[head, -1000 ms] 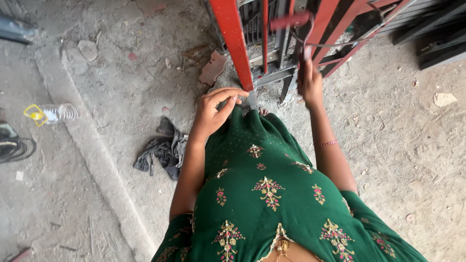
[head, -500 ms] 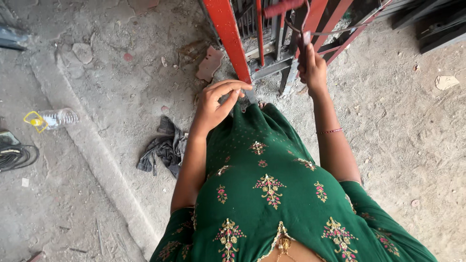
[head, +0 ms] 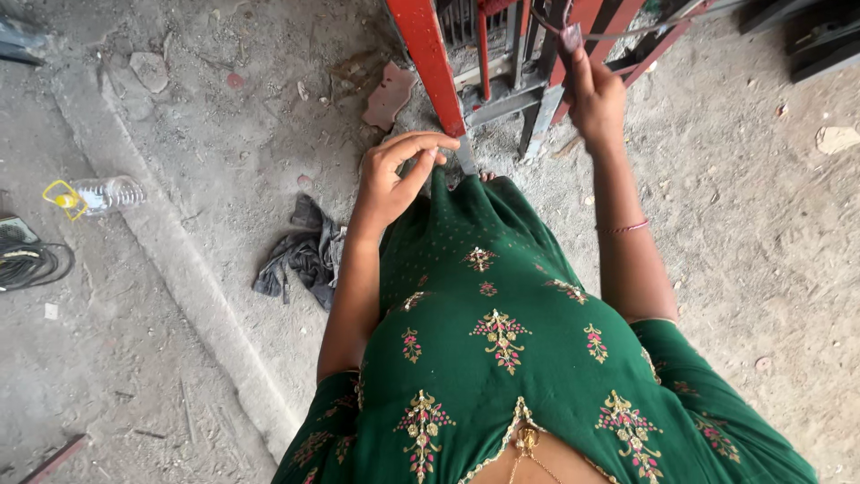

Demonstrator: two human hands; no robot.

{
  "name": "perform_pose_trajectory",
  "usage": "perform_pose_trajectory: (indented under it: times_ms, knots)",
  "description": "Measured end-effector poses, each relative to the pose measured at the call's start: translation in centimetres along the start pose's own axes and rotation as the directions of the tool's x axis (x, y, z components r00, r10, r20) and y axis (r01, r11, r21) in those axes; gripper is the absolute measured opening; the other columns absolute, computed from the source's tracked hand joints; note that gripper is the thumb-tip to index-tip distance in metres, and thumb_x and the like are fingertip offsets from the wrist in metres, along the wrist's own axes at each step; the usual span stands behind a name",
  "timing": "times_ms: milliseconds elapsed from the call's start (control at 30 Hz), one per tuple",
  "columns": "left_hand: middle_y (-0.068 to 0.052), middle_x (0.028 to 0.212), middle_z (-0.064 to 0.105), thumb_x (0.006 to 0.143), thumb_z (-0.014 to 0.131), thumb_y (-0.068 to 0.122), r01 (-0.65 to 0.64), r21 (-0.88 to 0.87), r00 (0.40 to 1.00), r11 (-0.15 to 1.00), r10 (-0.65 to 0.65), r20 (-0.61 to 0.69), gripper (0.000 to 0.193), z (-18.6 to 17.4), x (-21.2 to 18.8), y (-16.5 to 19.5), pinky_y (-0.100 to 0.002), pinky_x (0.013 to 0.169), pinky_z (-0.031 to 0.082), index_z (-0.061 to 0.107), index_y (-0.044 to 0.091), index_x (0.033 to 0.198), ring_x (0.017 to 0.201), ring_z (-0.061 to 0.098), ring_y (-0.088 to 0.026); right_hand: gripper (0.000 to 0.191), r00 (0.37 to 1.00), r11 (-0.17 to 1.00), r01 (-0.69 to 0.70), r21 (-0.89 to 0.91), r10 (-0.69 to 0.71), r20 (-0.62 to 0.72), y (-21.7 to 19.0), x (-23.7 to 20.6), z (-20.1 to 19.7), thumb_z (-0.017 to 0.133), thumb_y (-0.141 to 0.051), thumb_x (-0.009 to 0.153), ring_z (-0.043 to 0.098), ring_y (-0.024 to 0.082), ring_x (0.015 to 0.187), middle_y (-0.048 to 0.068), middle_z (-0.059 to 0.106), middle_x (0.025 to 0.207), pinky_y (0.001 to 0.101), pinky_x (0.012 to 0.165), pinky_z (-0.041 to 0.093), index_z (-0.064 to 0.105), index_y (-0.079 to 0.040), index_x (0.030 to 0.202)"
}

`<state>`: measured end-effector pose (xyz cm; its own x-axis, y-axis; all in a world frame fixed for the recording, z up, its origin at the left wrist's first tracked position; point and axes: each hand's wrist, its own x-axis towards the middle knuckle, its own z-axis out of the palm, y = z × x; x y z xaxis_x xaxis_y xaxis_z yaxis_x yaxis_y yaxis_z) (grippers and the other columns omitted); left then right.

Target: The person uses a small paint roller to apply red paint to the vertical bars of a metal gate. They repeatedly roll the roller up and down the bars, occasionally dipping it into a paint container on the ground to reload paint.

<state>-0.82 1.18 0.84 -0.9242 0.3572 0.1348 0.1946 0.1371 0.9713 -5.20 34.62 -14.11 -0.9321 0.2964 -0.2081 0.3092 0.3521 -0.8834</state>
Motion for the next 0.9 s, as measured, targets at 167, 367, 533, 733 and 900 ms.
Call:
perform_pose_trajectory:
  times_ms: [167, 367, 533, 733, 900]
  knots:
    - [-0.009, 0.112, 0.076, 0.103, 0.057, -0.001, 0.009, -0.025, 0.999, 1.000, -0.008, 0.047, 0.020, 1.2, 0.6, 0.4, -0.027, 0.084, 0.058, 0.073, 0.000, 0.115, 0.090, 0.074, -0.014, 0.057, 0.987, 0.982, -0.158, -0.099, 0.160, 0.012, 0.3, -0.2, -0.6, 0.055, -0.055, 0.107, 0.061, 0.011, 0.055, 0.001, 0.064, 0.063, 0.0289, 0.051, 0.047, 0.070, -0.005, 0.084]
    - [-0.009, 0.114, 0.076, 0.104, 0.057, -0.001, 0.008, -0.025, 0.997, 1.000, -0.006, 0.073, 0.019, 1.5, 0.4, 0.6, -0.028, 0.085, 0.058, 0.073, 0.000, 0.115, 0.091, 0.074, -0.015, 0.052, 0.997, 0.931, -0.026, -0.364, -0.004, -0.082, 0.4, -3.5, -0.1, 0.063, -0.044, 0.109, 0.067, 0.029, 0.063, 0.015, 0.066, 0.067, 0.0399, 0.061, 0.048, 0.067, 0.002, 0.085]
    - [-0.009, 0.113, 0.076, 0.104, 0.057, -0.001, 0.012, -0.001, 0.999, 1.000, -0.012, 0.038, 0.019, 1.1, 0.3, 0.6, -0.028, 0.085, 0.057, 0.073, 0.000, 0.115, 0.092, 0.074, -0.015, 0.032, 0.914, 0.873, 0.347, -0.342, -0.396, -0.084, 0.0, -6.0, 0.6, 0.071, -0.022, 0.099, 0.072, 0.035, 0.071, 0.018, 0.073, 0.087, 0.0437, 0.063, 0.055, 0.059, 0.000, 0.118]
    - [-0.009, 0.113, 0.075, 0.104, 0.057, -0.001, 0.005, 0.020, 1.000, 1.000, -0.006, 0.022, 0.020, 0.8, 0.3, 0.3, -0.028, 0.085, 0.058, 0.073, 0.000, 0.115, 0.093, 0.074, -0.015, 0.044, 0.968, 0.865, 0.249, -0.436, -0.234, 0.089, 0.6, -7.0, 3.5, 0.075, -0.029, 0.095, 0.069, 0.047, 0.074, 0.025, 0.071, 0.082, 0.0531, 0.063, 0.052, 0.051, -0.002, 0.121]
    - [-0.010, 0.113, 0.075, 0.104, 0.057, -0.001, 0.050, -0.002, 0.999, 0.999, -0.050, -0.005, 0.020, 0.4, -0.3, 0.2, -0.028, 0.085, 0.058, 0.073, 0.000, 0.115, 0.092, 0.073, -0.016, 0.040, 0.982, 0.889, 0.188, -0.417, -0.162, 0.098, 1.5, -5.8, 5.5, 0.065, -0.039, 0.106, 0.066, 0.049, 0.079, 0.029, 0.068, 0.081, 0.0550, 0.071, 0.051, 0.061, 0.000, 0.099]
